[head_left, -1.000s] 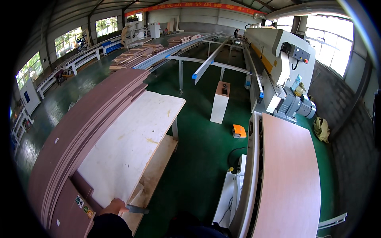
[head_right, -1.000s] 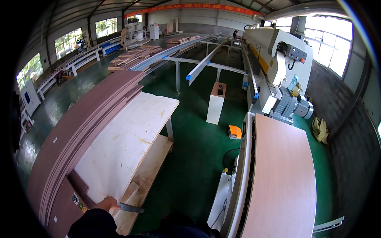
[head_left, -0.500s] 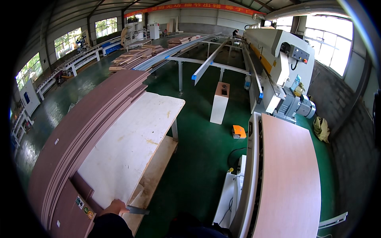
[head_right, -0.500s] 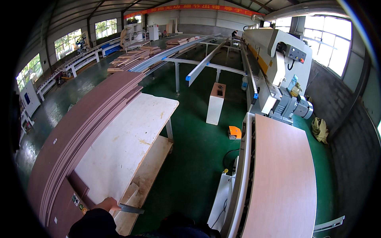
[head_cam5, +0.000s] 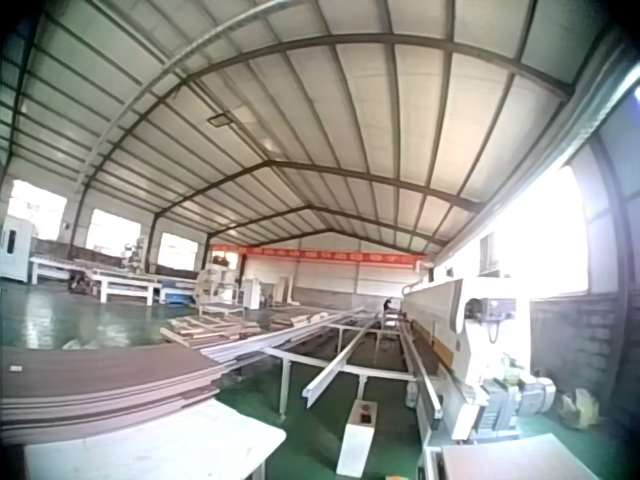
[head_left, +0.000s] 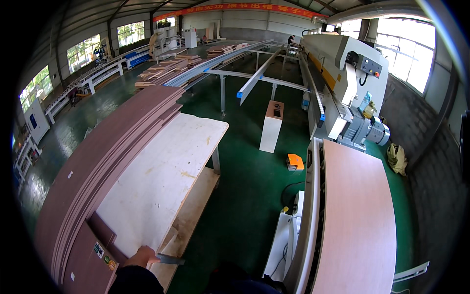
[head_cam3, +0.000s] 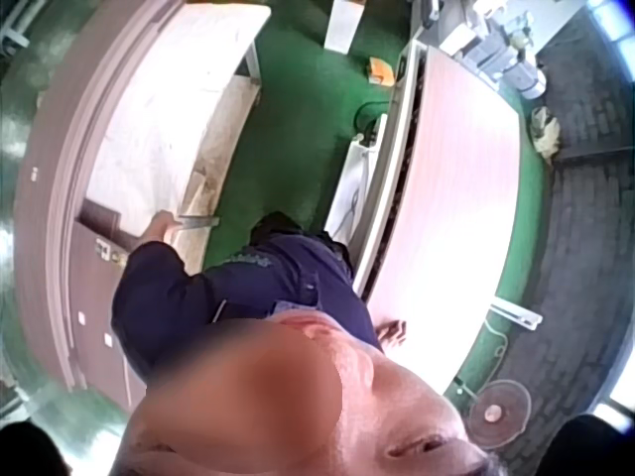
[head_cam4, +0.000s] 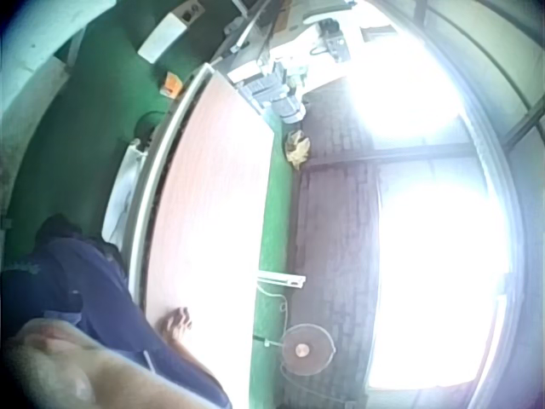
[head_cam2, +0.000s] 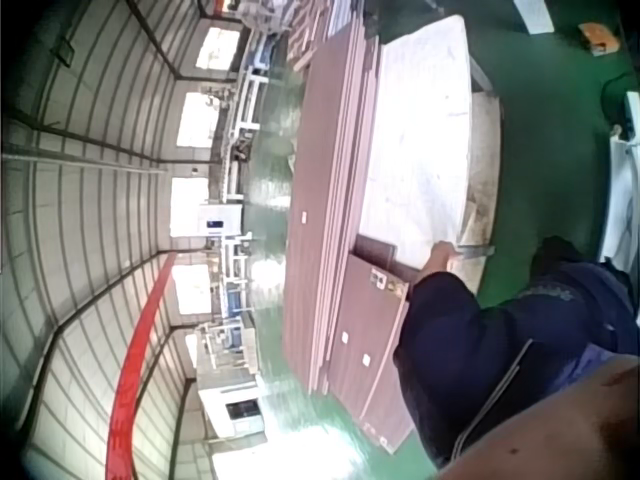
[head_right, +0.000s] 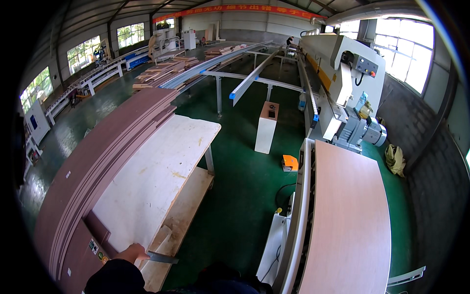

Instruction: The person takes wooden boards from an edge banding machine and stacks them onto a table by hand.

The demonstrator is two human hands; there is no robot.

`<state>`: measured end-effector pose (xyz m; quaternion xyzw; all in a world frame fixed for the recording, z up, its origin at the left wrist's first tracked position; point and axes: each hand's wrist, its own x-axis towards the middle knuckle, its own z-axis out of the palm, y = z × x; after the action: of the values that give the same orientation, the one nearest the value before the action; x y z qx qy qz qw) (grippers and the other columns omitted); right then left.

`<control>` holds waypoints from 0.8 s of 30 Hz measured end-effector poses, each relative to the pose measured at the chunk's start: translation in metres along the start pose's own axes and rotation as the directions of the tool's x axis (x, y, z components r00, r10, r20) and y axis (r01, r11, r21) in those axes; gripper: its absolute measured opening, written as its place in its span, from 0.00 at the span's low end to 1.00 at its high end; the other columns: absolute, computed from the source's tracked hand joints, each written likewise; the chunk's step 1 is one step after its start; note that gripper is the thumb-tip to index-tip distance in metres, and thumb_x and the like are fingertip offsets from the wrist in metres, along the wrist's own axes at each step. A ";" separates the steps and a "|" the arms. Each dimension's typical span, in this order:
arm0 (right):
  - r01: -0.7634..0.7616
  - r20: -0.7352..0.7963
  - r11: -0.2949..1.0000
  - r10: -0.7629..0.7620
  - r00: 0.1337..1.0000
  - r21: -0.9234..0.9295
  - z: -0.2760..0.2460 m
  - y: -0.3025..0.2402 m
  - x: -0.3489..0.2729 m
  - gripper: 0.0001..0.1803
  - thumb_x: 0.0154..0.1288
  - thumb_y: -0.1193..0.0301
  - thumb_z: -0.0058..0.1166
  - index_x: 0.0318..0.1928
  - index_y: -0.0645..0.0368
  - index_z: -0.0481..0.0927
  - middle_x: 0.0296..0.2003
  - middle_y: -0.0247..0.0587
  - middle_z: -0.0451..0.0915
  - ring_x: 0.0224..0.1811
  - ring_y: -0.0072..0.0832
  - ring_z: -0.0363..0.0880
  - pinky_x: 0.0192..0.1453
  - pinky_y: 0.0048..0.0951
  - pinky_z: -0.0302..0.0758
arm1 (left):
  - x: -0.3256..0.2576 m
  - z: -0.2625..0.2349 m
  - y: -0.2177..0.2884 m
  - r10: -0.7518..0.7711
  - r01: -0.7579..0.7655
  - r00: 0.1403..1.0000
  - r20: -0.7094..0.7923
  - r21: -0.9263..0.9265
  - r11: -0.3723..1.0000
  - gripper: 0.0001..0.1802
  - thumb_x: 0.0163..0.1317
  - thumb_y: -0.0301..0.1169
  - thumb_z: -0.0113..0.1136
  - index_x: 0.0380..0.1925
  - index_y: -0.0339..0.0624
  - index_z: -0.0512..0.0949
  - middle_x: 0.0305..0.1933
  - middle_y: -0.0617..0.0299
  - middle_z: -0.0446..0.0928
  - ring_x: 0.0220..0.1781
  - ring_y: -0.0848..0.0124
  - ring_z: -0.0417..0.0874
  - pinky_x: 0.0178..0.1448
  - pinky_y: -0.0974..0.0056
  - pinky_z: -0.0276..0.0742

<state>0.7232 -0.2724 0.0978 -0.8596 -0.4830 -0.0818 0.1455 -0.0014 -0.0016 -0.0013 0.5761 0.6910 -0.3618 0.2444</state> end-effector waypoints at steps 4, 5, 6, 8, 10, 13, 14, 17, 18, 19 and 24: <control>0.007 -0.019 1.000 -0.008 1.000 -0.013 -0.002 -0.002 -0.001 0.18 0.61 0.68 0.51 0.51 0.59 0.74 0.52 0.58 0.73 0.53 0.54 0.69 0.60 0.55 0.59 | -0.001 0.001 0.000 -0.007 0.007 1.000 -0.017 -0.006 1.000 0.30 0.50 0.62 0.55 0.32 0.47 0.86 0.42 0.48 0.81 0.48 0.52 0.81 0.53 0.54 0.76; 0.005 -0.024 1.000 -0.005 1.000 -0.012 -0.002 -0.001 0.000 0.18 0.61 0.68 0.51 0.51 0.59 0.74 0.52 0.58 0.73 0.53 0.54 0.69 0.60 0.55 0.59 | 0.000 -0.002 0.001 -0.007 0.007 1.000 -0.016 -0.006 1.000 0.30 0.50 0.62 0.55 0.32 0.47 0.86 0.42 0.48 0.81 0.48 0.52 0.81 0.53 0.54 0.76; 0.010 -0.026 1.000 -0.010 1.000 -0.017 -0.001 -0.002 0.000 0.18 0.61 0.68 0.51 0.51 0.59 0.74 0.52 0.58 0.73 0.53 0.54 0.69 0.60 0.55 0.59 | -0.003 -0.010 0.004 -0.021 0.021 0.998 0.067 0.001 1.000 0.34 0.51 0.63 0.53 0.40 0.45 0.83 0.48 0.49 0.79 0.53 0.52 0.78 0.57 0.54 0.74; 0.011 -0.030 1.000 -0.011 0.999 -0.019 0.000 -0.002 0.000 0.18 0.61 0.68 0.51 0.51 0.59 0.74 0.52 0.58 0.73 0.53 0.54 0.69 0.60 0.55 0.60 | -0.003 -0.012 0.004 -0.036 0.035 0.988 0.148 0.009 0.999 0.38 0.53 0.64 0.52 0.48 0.42 0.80 0.54 0.50 0.77 0.58 0.53 0.75 0.60 0.54 0.71; 0.015 -0.037 1.000 -0.015 0.999 -0.016 0.000 -0.001 0.000 0.17 0.61 0.68 0.51 0.51 0.59 0.74 0.52 0.58 0.73 0.53 0.54 0.69 0.60 0.55 0.60 | -0.001 -0.003 0.000 -0.021 0.021 1.000 0.014 0.000 1.000 0.30 0.50 0.62 0.55 0.31 0.48 0.86 0.43 0.49 0.81 0.49 0.53 0.81 0.54 0.54 0.75; 0.019 -0.037 1.000 -0.020 0.999 -0.023 0.000 -0.002 0.001 0.17 0.61 0.69 0.51 0.51 0.59 0.74 0.52 0.58 0.73 0.52 0.54 0.69 0.60 0.55 0.60 | 0.003 0.002 -0.002 -0.014 0.014 1.000 0.015 -0.001 1.000 0.29 0.50 0.62 0.55 0.30 0.49 0.87 0.43 0.49 0.81 0.48 0.53 0.81 0.54 0.54 0.76; 0.018 -0.039 1.000 -0.019 0.999 -0.022 0.001 -0.002 0.001 0.17 0.61 0.69 0.51 0.51 0.59 0.74 0.52 0.58 0.73 0.52 0.54 0.69 0.60 0.55 0.60 | 0.003 0.001 -0.002 -0.013 0.013 1.000 0.015 0.000 1.000 0.29 0.50 0.62 0.55 0.30 0.49 0.87 0.43 0.49 0.81 0.48 0.53 0.81 0.54 0.54 0.76; 0.016 -0.043 1.000 -0.017 0.999 -0.025 0.001 -0.001 0.000 0.17 0.61 0.69 0.50 0.50 0.59 0.74 0.51 0.58 0.73 0.52 0.54 0.69 0.59 0.55 0.60 | 0.002 -0.001 0.000 -0.020 0.021 0.999 0.048 -0.016 1.000 0.29 0.50 0.62 0.54 0.31 0.50 0.87 0.43 0.49 0.81 0.48 0.53 0.81 0.54 0.54 0.76; 0.016 -0.045 1.000 -0.017 0.999 -0.023 0.001 -0.001 0.000 0.17 0.61 0.69 0.50 0.50 0.59 0.74 0.51 0.58 0.73 0.52 0.54 0.69 0.59 0.55 0.60 | 0.001 0.000 0.000 -0.026 0.027 0.999 0.044 -0.012 1.000 0.29 0.50 0.62 0.54 0.31 0.50 0.87 0.43 0.49 0.81 0.49 0.53 0.81 0.54 0.54 0.76; 0.019 -0.045 1.000 -0.020 0.999 -0.024 0.001 -0.001 0.000 0.17 0.61 0.69 0.50 0.50 0.59 0.74 0.51 0.58 0.73 0.52 0.54 0.69 0.59 0.55 0.60 | 0.001 0.000 0.000 -0.032 0.032 0.999 0.040 -0.007 0.999 0.29 0.50 0.62 0.54 0.31 0.50 0.87 0.43 0.49 0.81 0.49 0.53 0.81 0.54 0.54 0.76; 0.016 -0.065 1.000 -0.018 0.998 -0.023 0.003 -0.004 0.001 0.15 0.62 0.69 0.50 0.49 0.59 0.75 0.50 0.58 0.74 0.51 0.54 0.70 0.58 0.55 0.61 | -0.003 -0.010 0.003 -0.036 0.037 0.995 0.091 -0.014 0.999 0.32 0.50 0.63 0.54 0.37 0.47 0.85 0.47 0.49 0.80 0.52 0.53 0.79 0.56 0.54 0.74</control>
<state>0.7203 -0.2686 0.0963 -0.8539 -0.4843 -0.1164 0.1508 0.0027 0.0047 0.0065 0.5443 0.6925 -0.3866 0.2735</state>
